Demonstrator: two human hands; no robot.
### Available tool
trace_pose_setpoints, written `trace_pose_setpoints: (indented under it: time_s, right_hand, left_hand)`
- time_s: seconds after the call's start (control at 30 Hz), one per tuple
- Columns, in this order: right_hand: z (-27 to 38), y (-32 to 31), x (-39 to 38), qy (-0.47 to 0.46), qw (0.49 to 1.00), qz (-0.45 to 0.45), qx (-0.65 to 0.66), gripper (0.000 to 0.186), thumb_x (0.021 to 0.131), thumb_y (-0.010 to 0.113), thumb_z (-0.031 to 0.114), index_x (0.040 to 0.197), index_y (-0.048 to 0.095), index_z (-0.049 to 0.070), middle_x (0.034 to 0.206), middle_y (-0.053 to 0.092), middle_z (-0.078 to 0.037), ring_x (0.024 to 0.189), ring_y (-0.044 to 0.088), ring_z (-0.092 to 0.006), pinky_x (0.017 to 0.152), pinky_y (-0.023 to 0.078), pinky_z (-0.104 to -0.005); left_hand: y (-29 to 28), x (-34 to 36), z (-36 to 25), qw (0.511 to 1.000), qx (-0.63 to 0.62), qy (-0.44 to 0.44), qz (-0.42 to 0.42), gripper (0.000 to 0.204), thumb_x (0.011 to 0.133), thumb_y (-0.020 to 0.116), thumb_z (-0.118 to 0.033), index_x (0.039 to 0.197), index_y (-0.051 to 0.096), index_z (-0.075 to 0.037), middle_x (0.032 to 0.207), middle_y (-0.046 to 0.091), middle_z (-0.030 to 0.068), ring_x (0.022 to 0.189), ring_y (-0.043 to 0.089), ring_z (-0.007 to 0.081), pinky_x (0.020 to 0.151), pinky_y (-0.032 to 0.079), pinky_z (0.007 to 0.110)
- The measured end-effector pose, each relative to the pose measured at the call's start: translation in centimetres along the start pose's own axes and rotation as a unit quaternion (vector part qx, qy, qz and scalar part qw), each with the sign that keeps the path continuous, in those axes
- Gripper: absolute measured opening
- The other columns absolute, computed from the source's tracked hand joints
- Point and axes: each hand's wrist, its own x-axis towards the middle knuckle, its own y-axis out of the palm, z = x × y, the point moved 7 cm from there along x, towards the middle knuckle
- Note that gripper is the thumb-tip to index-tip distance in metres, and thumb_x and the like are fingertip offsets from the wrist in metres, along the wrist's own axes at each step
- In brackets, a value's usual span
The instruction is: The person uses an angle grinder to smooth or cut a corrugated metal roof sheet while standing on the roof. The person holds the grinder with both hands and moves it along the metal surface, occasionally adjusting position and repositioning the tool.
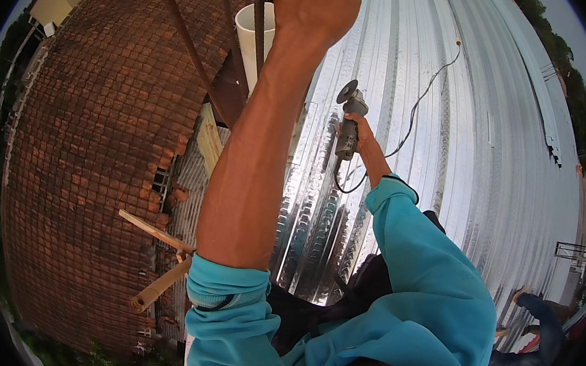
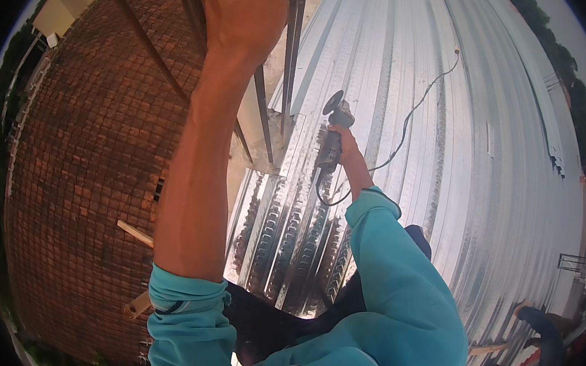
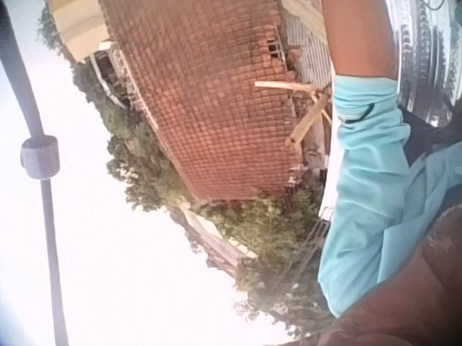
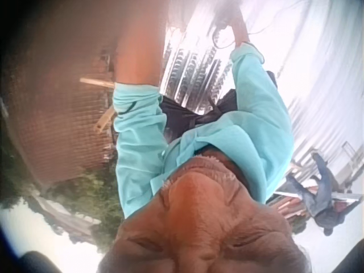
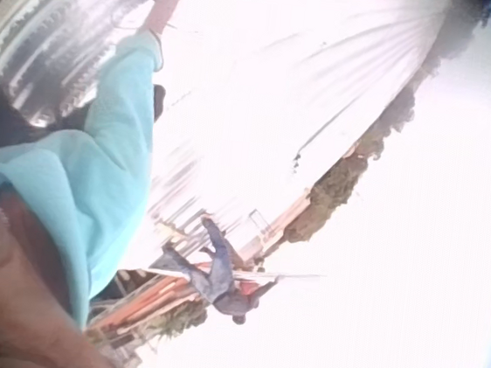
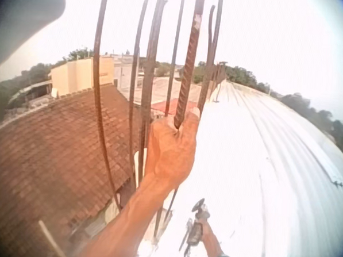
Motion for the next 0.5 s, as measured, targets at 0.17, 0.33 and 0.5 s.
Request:
trace_pose_setpoints:
  time_s: [0.17,0.33,0.5]
  right_hand:
    - [10.4,-6.0,-3.6,-0.058,0.998,-0.019,-0.022,0.036,0.080,0.074,0.029,0.097,0.055,0.005,0.075,0.065,-0.012,0.059,0.065,-0.0248,0.059,0.060,-0.0405]
    - [15.8,-12.1,-8.3,-0.073,0.994,-0.027,-0.076,0.033,0.080,0.075,0.027,0.099,0.055,0.008,0.077,0.063,-0.009,0.062,0.065,-0.0233,0.062,0.058,-0.0412]
    - [15.1,-20.8,-12.3,-0.089,0.994,-0.043,-0.055,0.037,0.081,0.075,0.028,0.102,0.055,0.005,0.080,0.063,-0.010,0.065,0.065,-0.0223,0.062,0.059,-0.0381]
  left_hand:
    - [1.5,-0.9,0.4,0.999,0.005,-0.029,-0.016,0.048,0.100,0.057,-0.035,0.065,0.054,-0.002,0.055,0.044,-0.0014,0.052,0.042,0.0101,0.048,0.034,0.036]
    - [-0.4,-2.7,0.2,0.991,0.096,-0.090,-0.015,0.040,0.098,0.063,-0.036,0.101,0.063,0.004,0.083,0.063,0.0092,0.073,0.060,0.0166,0.062,0.047,0.034]
    - [-1.4,-15.5,1.9,0.958,0.173,0.103,-0.204,0.031,0.104,0.058,-0.025,0.108,0.064,0.005,0.097,0.062,0.0099,0.083,0.061,0.0154,0.070,0.048,0.028]
